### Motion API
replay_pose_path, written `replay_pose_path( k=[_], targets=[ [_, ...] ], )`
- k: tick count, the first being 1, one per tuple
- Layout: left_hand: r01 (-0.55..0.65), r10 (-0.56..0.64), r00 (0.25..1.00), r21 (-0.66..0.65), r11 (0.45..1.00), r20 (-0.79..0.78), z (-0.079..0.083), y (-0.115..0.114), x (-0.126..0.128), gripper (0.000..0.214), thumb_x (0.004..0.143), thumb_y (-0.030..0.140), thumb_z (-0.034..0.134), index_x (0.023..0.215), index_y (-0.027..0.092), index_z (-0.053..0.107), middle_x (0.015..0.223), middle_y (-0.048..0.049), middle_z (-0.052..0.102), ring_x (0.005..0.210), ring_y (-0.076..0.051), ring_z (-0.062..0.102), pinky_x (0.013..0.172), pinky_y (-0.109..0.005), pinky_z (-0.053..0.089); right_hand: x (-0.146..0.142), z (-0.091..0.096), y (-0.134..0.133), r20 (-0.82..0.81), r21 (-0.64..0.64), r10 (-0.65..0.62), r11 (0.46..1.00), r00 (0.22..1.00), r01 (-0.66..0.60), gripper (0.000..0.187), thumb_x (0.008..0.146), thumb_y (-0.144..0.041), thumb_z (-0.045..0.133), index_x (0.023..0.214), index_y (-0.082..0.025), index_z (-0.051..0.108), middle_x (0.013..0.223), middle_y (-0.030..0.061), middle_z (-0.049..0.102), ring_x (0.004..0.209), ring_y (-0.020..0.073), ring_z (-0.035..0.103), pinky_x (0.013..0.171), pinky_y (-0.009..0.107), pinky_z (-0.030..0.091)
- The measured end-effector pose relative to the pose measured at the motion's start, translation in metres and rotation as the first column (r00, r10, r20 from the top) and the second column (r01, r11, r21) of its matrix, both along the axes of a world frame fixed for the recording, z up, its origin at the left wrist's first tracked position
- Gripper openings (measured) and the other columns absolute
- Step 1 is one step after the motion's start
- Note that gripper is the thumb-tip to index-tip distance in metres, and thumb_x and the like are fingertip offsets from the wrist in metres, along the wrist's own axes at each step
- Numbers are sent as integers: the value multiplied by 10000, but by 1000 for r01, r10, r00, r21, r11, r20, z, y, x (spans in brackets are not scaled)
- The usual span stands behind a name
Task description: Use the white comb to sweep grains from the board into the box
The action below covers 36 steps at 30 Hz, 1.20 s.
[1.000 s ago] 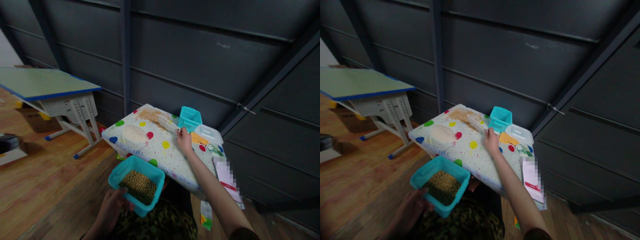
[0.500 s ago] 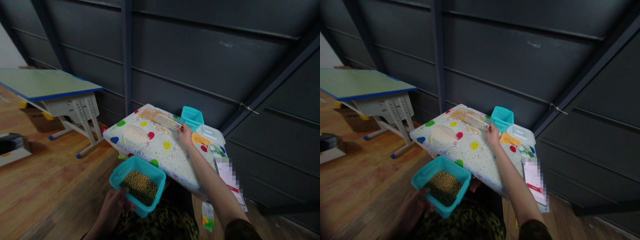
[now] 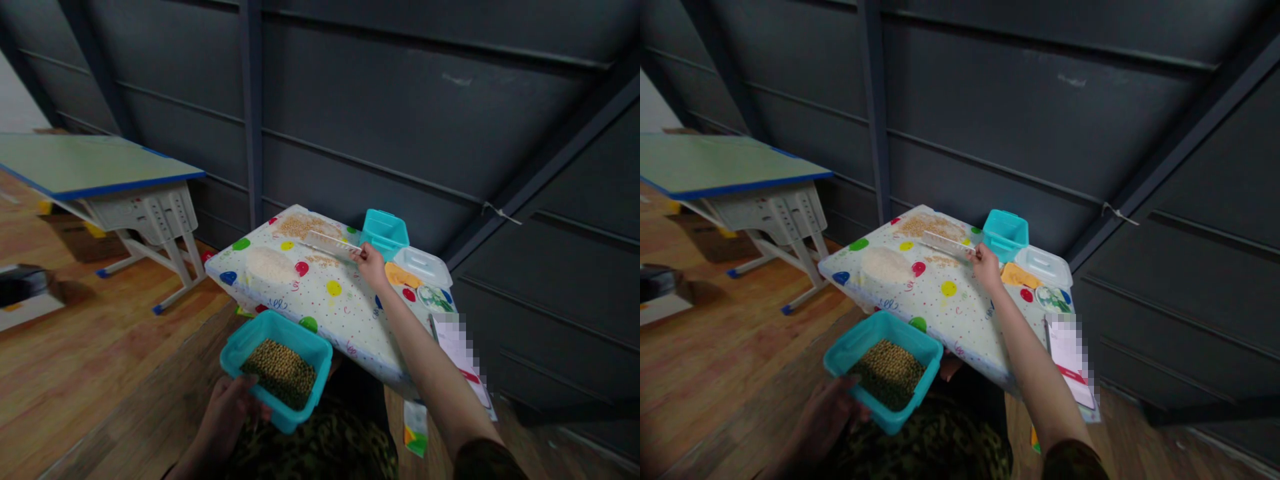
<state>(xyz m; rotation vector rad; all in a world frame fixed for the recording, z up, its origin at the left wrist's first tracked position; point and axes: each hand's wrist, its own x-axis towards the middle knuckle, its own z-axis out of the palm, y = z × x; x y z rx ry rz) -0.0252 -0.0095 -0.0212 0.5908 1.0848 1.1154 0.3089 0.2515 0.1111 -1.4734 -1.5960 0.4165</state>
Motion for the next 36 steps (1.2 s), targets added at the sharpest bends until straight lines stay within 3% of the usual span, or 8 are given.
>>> replay_pose_path(
  k=[7, 12, 17, 24, 27, 30, 36],
  targets=[
    [-1, 2, 1000, 28, 1000, -1, 7, -2, 1, 502, 815, 581, 877, 493, 218, 748, 447, -96, 691, 409, -200, 605, 427, -294, 455, -9, -8, 8, -49, -28, 66, 997, 997, -68, 325, 817, -358, 726, 745, -314, 412, 663, -52, 525, 696, 194, 494, 669, 296, 370],
    [7, -7, 1000, 10, 1000, -25, -2, 1, 0, 532, 759, 661, 887, 499, 216, 757, 439, -102, 696, 410, -224, 595, 423, -318, 435, 6, -9, -4, -47, -48, 106, 993, 993, -108, 235, 810, -354, 711, 756, -305, 487, 666, -40, 588, 684, 201, 530, 656, 294, 385],
    [20, -19, 1000, 13, 1000, -10, -10, 2, -1, 570, 734, 678, 928, 465, 227, 705, 469, -111, 719, 419, -233, 640, 414, -319, 459, 7, -6, -11, -22, -6, 65, 998, 998, -65, 241, 835, -335, 690, 761, -306, 463, 688, -40, 597, 694, 199, 549, 682, 298, 398],
    [9, -8, 1000, 34, 999, -13, 6, -2, -1, 482, 831, 583, 869, 513, 245, 742, 487, -90, 728, 421, -209, 635, 441, -299, 481, 6, -3, -22, 51, -30, 74, 997, 996, -72, 210, 842, -316, 700, 765, -297, 505, 688, -32, 623, 720, 208, 557, 693, 297, 384],
    [11, -9, 999, 46, 999, -50, 12, -1, 1, 501, 786, 615, 859, 470, 253, 717, 440, -87, 680, 406, -217, 624, 431, -308, 477, 6, -1, -30, 54, -3, 48, 999, 997, -48, 211, 856, -319, 695, 775, -297, 501, 699, -29, 645, 723, 208, 575, 706, 300, 389],
    [27, -25, 998, 35, 999, -50, 11, 2, 0, 525, 717, 667, 889, 448, 252, 713, 422, -89, 665, 393, -223, 620, 424, -315, 476, 4, 0, -37, 84, 8, 55, 998, 995, -56, 175, 864, -315, 681, 781, -294, 529, 698, -30, 641, 723, 210, 583, 719, 307, 393],
    [81, -81, 997, 53, 995, -16, 5, 2, -3, 527, 775, 644, 895, 466, 248, 737, 488, -108, 728, 440, -233, 657, 444, -318, 485, 3, -3, -47, 77, -3, 54, 999, 996, -54, 190, 861, -313, 669, 786, -301, 495, 719, -24, 676, 737, 223, 617, 737, 312, 426]
  ],
)
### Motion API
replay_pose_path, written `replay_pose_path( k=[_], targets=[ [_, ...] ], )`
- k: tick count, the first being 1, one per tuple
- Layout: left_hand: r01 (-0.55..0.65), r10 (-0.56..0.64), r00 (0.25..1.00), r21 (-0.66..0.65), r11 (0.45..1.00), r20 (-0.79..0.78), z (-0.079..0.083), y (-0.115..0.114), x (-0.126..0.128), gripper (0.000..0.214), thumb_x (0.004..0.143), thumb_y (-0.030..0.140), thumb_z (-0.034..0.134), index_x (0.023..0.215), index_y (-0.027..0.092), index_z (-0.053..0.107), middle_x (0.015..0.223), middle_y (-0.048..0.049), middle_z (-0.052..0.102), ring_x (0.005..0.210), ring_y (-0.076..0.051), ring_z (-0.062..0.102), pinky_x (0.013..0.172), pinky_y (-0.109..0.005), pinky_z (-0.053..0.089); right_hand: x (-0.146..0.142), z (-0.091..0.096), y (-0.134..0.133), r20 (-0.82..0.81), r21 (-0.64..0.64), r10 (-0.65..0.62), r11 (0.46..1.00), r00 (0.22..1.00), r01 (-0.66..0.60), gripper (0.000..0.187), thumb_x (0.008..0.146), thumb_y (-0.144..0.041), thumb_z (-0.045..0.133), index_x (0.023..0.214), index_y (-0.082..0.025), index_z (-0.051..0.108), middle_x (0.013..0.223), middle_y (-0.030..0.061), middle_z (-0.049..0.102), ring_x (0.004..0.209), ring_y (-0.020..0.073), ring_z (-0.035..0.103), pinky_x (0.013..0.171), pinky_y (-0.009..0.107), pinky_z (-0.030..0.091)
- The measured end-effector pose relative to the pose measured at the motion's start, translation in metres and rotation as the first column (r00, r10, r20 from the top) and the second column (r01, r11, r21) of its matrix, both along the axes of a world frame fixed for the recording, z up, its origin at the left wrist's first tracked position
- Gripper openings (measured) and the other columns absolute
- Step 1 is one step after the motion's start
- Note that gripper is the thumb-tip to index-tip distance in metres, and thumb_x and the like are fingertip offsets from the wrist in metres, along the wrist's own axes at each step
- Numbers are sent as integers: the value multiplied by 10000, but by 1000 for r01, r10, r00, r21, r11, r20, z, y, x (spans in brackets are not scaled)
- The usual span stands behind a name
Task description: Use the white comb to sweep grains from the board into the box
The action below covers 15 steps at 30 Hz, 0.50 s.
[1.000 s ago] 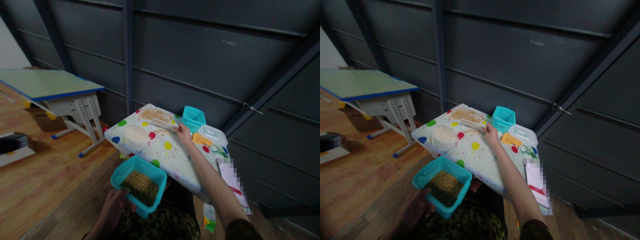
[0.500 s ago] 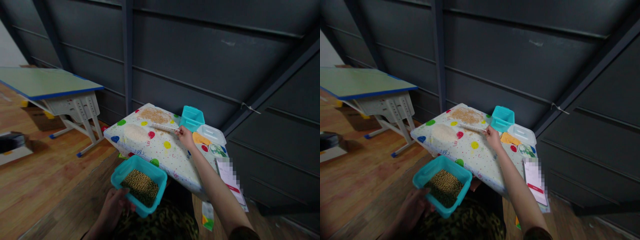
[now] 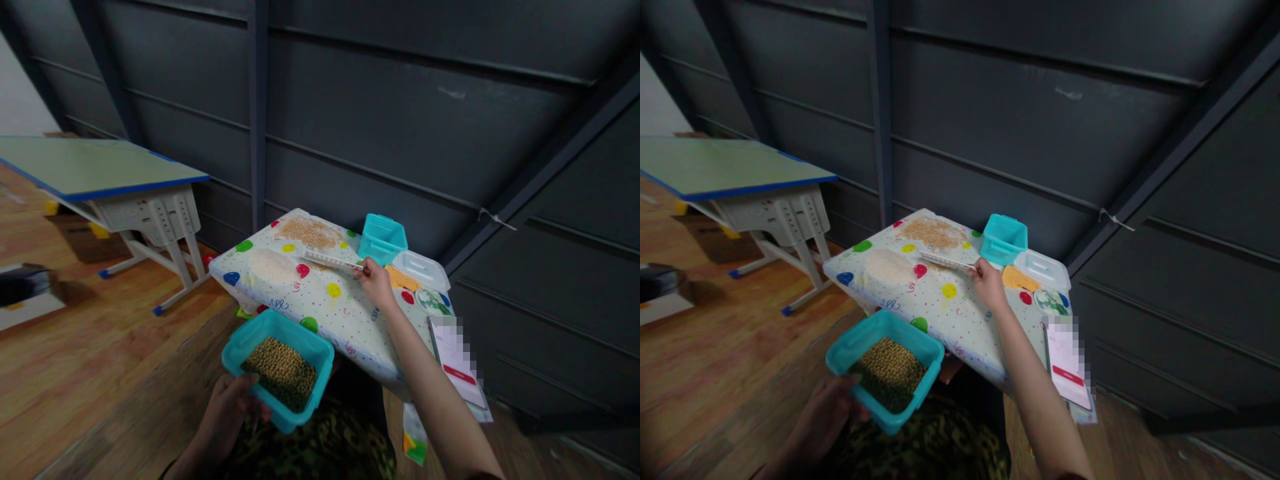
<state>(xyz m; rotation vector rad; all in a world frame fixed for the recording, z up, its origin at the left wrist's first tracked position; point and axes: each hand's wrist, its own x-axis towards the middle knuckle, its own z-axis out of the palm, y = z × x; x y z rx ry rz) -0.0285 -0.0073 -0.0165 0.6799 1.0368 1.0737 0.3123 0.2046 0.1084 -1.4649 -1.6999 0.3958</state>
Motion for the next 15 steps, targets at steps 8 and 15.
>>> replay_pose_path(
  k=[8, 15],
  targets=[
    [-52, 53, 997, -10, 999, 60, 5, -5, 2, 509, 823, 599, 932, 496, 263, 735, 508, -79, 741, 467, -227, 677, 463, -300, 490, -8, 3, -13, 12, 24, 9, 1000, 1000, -9, 198, 857, -329, 655, 768, -302, 481, 661, -44, 579, 706, 208, 545, 704, 300, 383],
    [-45, 45, 998, 4, 999, 50, 1, -3, 4, 528, 790, 634, 931, 485, 242, 752, 500, -87, 745, 445, -223, 675, 449, -301, 474, -3, 8, -24, 13, 28, 20, 999, 1000, -20, 177, 842, -338, 644, 767, -299, 489, 673, -35, 601, 694, 204, 547, 697, 296, 395]
  ],
)
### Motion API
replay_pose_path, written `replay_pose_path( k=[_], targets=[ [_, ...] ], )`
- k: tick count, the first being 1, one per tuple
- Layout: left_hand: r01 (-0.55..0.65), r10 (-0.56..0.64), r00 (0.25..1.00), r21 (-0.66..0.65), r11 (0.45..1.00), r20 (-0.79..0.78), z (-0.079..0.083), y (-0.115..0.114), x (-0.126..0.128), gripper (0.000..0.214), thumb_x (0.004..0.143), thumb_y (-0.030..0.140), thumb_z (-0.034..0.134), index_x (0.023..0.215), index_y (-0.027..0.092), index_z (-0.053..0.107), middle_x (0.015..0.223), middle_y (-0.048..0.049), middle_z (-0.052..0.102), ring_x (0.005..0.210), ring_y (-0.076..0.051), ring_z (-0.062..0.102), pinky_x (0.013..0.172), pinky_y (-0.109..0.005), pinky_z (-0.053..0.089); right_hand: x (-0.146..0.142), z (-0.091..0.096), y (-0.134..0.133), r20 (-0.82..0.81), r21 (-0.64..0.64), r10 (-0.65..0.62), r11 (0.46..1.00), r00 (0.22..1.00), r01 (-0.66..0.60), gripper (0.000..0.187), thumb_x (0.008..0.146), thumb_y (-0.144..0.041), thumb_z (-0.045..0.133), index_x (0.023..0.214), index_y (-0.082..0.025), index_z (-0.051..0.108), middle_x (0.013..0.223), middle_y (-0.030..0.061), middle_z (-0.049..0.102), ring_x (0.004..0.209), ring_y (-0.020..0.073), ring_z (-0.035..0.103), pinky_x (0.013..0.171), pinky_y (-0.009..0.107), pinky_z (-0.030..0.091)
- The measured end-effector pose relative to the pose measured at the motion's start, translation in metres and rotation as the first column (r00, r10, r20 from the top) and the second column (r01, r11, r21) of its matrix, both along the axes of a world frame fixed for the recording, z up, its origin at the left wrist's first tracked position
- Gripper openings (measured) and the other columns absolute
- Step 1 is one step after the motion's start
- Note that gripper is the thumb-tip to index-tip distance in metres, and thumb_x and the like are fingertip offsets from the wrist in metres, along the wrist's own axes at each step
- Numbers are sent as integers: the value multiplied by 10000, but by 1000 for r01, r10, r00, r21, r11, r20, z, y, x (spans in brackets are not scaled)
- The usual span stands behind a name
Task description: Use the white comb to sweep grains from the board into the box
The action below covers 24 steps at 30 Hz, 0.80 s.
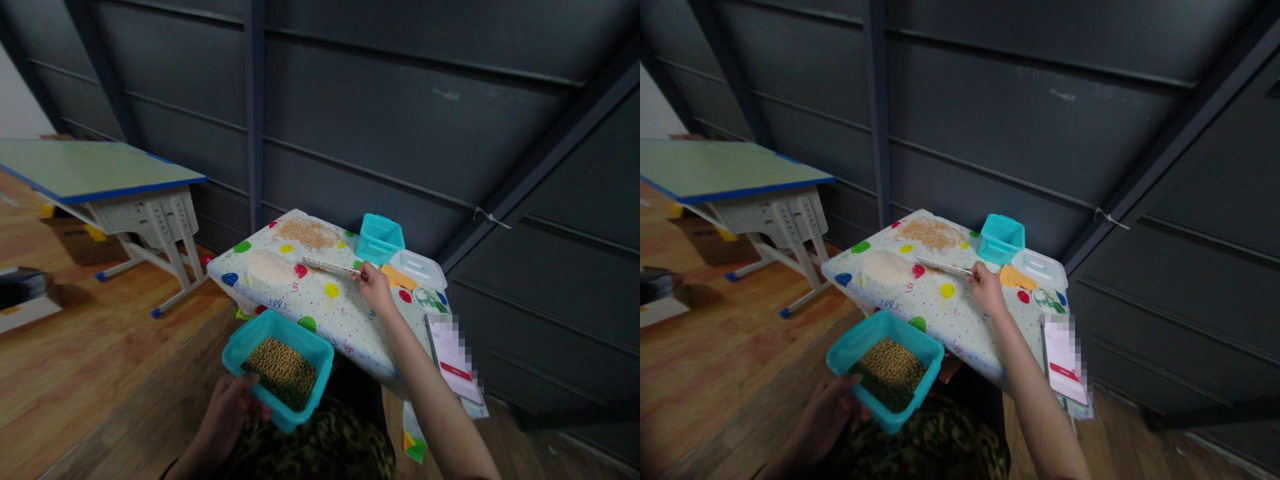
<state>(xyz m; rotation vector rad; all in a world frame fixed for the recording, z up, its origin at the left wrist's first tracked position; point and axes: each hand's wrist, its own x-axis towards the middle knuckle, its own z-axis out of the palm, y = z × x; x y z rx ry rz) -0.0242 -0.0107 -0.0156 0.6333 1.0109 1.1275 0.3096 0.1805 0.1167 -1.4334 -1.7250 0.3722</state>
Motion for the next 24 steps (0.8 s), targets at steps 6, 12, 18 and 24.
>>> replay_pose_path(
  k=[6, 12, 18, 24],
  targets=[
    [-19, 19, 1000, 0, 1000, -19, -15, 3, 5, 567, 730, 686, 915, 447, 237, 715, 437, -88, 694, 370, -204, 601, 391, -293, 408, 2, -3, -13, -38, 30, 19, 999, 999, -18, 219, 865, -418, 662, 763, -305, 504, 669, -33, 606, 659, 200, 531, 675, 301, 418],
    [-60, 60, 998, -7, 998, 24, -11, 2, 6, 592, 712, 660, 950, 398, 284, 618, 435, -75, 704, 379, -210, 613, 383, -289, 423, 5, -4, -23, -53, 12, 12, 1000, 999, -12, 247, 868, -436, 715, 764, -302, 535, 672, -31, 622, 664, 210, 575, 676, 304, 437],
    [-56, 56, 998, 2, 998, 28, -13, 3, 9, 549, 732, 617, 945, 412, 273, 663, 454, -100, 716, 394, -229, 654, 379, -292, 440, 5, -10, -40, -82, 24, -24, 999, 996, 26, 292, 896, -488, 725, 786, -299, 531, 709, -14, 680, 692, 219, 619, 679, 304, 437],
    [-61, 61, 998, -19, 998, 7, -5, 1, 12, 473, 769, 565, 914, 471, 252, 724, 452, -85, 704, 389, -219, 648, 385, -279, 437, 6, -13, -53, -98, 41, -82, 995, 992, 86, 356, 909, -566, 698, 784, -307, 487, 660, -27, 618, 650, 210, 571, 639, 307, 400]
  ],
)
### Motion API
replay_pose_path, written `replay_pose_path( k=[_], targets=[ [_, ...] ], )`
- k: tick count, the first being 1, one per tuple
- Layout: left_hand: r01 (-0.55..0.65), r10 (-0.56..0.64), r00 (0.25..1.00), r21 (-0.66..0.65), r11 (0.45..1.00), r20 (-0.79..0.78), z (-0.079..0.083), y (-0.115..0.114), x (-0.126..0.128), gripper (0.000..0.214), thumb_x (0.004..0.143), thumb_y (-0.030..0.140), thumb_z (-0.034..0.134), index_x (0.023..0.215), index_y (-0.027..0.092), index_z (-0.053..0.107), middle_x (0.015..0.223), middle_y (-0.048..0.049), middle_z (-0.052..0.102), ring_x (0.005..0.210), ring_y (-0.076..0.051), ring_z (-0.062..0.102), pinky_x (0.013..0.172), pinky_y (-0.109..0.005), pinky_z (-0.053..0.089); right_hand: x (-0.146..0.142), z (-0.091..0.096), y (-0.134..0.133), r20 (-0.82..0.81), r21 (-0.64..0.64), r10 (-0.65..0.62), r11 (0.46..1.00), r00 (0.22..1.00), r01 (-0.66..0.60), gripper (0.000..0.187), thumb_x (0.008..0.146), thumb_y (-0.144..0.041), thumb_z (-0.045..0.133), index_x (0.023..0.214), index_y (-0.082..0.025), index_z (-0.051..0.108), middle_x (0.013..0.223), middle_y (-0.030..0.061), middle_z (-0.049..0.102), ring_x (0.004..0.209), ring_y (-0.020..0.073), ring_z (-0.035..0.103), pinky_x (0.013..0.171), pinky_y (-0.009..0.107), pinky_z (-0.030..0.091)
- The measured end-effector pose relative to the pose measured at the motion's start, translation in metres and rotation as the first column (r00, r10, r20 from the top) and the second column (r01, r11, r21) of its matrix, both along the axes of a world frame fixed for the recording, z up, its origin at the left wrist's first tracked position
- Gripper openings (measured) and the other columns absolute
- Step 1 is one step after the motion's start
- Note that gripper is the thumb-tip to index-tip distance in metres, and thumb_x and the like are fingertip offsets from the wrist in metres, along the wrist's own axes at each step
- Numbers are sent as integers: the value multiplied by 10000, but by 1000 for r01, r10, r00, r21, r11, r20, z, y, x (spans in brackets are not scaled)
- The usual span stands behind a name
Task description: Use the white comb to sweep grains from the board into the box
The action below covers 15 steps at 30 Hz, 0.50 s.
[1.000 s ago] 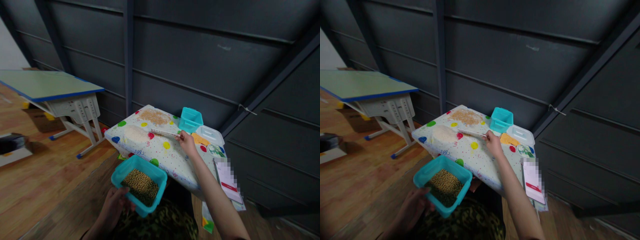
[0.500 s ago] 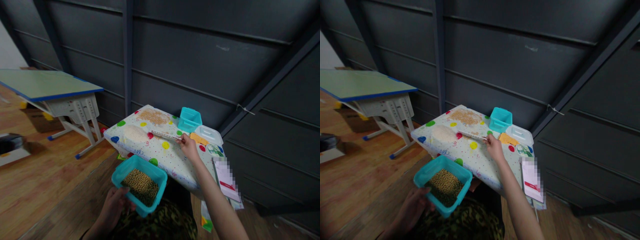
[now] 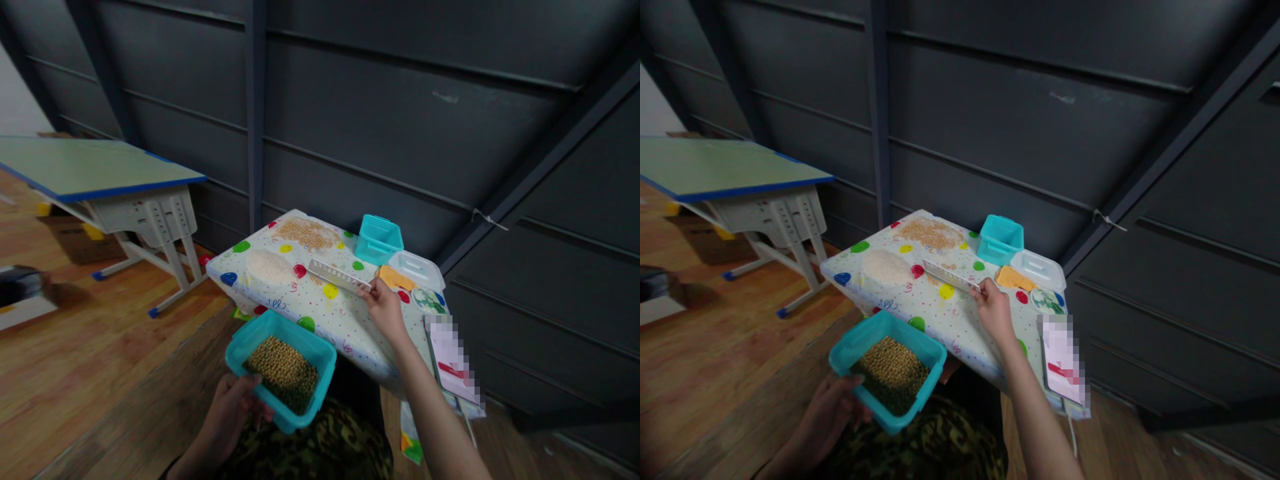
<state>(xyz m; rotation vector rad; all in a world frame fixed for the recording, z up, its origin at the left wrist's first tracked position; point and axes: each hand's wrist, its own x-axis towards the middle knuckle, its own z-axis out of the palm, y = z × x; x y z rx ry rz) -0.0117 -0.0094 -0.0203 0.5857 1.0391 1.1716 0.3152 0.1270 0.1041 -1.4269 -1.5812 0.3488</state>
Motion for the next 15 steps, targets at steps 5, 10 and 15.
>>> replay_pose_path(
  k=[5, 10, 15],
  targets=[
    [52, -52, 998, -8, 999, -23, 2, 1, -3, 503, 740, 570, 929, 437, 262, 671, 468, -105, 725, 405, -226, 653, 395, -294, 460, -1, 3, -12, 22, 18, -16, 1000, 1000, 16, 395, 909, -605, 678, 772, -317, 444, 621, -62, 511, 591, 181, 492, 631, 310, 349],
    [-9, 9, 1000, -4, 1000, -4, 2, 2, 2, 538, 704, 576, 914, 387, 287, 589, 417, -75, 673, 363, -213, 618, 370, -290, 431, -4, 2, -33, 33, 8, -69, 998, 997, 69, 406, 932, -623, 660, 766, -322, 443, 595, -65, 500, 548, 178, 489, 605, 308, 333],
    [-17, 17, 1000, -7, 1000, -3, 9, 0, 5, 526, 709, 537, 946, 419, 283, 588, 444, -65, 688, 393, -205, 635, 390, -284, 455, -5, 0, -54, -5, -2, -114, 993, 993, 114, 422, 944, -664, 682, 796, -321, 487, 608, -38, 592, 540, 197, 548, 595, 309, 375]
  ],
)
